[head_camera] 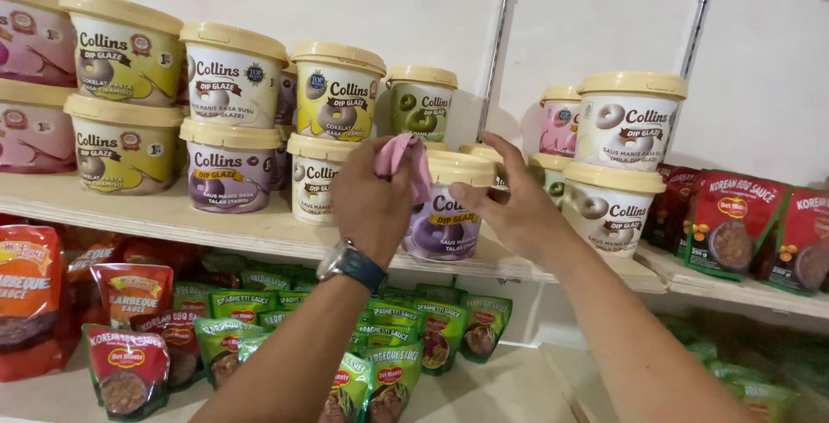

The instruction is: Cleaning and wiping down plastic containers of glaze on a grocery store shelf with a cloth.

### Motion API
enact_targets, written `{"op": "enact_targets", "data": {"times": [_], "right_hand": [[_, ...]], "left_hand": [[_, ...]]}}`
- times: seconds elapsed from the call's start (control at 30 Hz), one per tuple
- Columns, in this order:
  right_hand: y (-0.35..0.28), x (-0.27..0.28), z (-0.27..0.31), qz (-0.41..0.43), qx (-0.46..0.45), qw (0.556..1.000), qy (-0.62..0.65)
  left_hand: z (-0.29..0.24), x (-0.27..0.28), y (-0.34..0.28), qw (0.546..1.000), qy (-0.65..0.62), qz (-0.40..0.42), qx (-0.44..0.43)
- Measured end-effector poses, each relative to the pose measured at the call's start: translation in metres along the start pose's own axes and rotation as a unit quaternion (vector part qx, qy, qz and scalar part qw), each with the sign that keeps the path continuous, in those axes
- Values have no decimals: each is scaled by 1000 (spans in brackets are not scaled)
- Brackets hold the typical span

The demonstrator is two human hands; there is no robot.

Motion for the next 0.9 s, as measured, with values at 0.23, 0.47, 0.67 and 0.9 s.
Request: {"op": "enact_targets", "data": {"times": [0.23,0.47,0.67,0.9], "right_hand": [[-31,-56,-4,-128,-34,985,-109],[-33,-64,-25,-182,-21,965,-189],[-35,-63,-7,-180,-60,973,-128],[-31,-65,-15,-198,-29,968,-152]], "left_hand": [[-7,6,-11,981,-75,55,-172],[-12,-12,-3,917,-89,91,-378],[59,2,9,986,-50,45,-150],[-11,12,-24,980,-124,75,-137]]}}
Point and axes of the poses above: each hand's wrist, its own y-axis towards the middle knuckle, its own x-axis out of the back of the hand, z = x × y, the point moved 3 cm from there along y, towards the middle knuckle, and after that the axes turned 8 degrees about -z, right-handed, at the moved point
